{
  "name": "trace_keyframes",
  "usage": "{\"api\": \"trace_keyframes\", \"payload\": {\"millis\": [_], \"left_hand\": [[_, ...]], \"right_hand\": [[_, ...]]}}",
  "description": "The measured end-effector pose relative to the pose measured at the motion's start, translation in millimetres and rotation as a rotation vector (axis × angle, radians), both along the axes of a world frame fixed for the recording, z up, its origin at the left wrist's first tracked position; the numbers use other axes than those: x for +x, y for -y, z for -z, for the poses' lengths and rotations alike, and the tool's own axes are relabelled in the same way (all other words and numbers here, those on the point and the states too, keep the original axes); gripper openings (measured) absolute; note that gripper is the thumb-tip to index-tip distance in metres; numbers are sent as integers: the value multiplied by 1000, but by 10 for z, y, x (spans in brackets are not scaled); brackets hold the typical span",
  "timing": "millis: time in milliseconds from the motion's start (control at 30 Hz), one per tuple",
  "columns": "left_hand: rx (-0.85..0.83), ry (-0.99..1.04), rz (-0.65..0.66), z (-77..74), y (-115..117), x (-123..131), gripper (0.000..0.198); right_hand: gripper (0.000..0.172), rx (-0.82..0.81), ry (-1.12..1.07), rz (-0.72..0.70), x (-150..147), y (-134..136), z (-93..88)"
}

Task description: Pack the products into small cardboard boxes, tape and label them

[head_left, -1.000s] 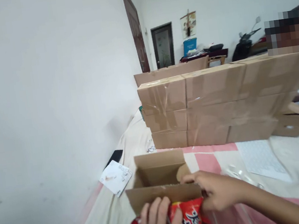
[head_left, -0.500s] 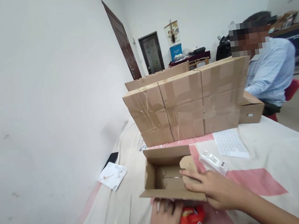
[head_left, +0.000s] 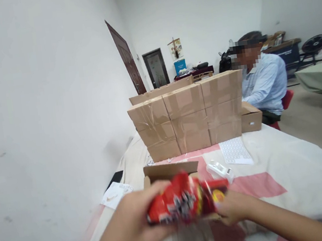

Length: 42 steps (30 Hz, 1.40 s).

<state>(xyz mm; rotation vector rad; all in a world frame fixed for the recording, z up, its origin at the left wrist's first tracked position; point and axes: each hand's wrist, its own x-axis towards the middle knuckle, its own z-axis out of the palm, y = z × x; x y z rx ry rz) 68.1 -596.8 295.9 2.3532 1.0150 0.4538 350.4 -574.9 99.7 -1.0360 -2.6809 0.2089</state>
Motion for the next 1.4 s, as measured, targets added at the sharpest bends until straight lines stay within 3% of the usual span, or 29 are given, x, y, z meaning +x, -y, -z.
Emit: {"api": "trace_keyframes", "payload": {"millis": [33, 100, 200, 300, 433, 633, 800, 900, 1000, 1233, 1400], "left_hand": [[21, -2, -62, -111, -67, 29, 28], [110, -142, -132, -136, -254, 119, 34], [207, -461, -102, 156, -570, 262, 42], [148, -578, -40, 479, -794, 325, 54], [82, -546, 0, 641, -920, 252, 49], [-100, -430, 46, 800, -1037, 8, 54], [-67, -348, -12, 985, -1055, -77, 54], [-93, -269, 14, 985, -1049, -93, 56], [-131, -229, 57, 922, -1043, -118, 59], [-141, -283, 165, 707, -1107, -170, 59], [-207, -292, 111, 649, -1309, -261, 56]], "right_hand": [[104, -12, 47, 0, -18, 37, -39], [106, -28, 119, -27, -58, 108, -90], [96, 14, 70, -79, -98, 183, -91], [78, -12, -2, -48, -104, 211, -71], [46, -55, -61, 9, -120, 206, -94], [49, 0, -82, -83, -178, 141, -74], [28, -34, -88, -61, -265, 132, -277], [25, -32, -82, -96, -335, 185, -480], [27, 26, 51, -110, -393, 245, -566], [55, 33, 205, -24, -635, 188, -372], [53, 72, 295, -61, -747, 79, -377]]}}
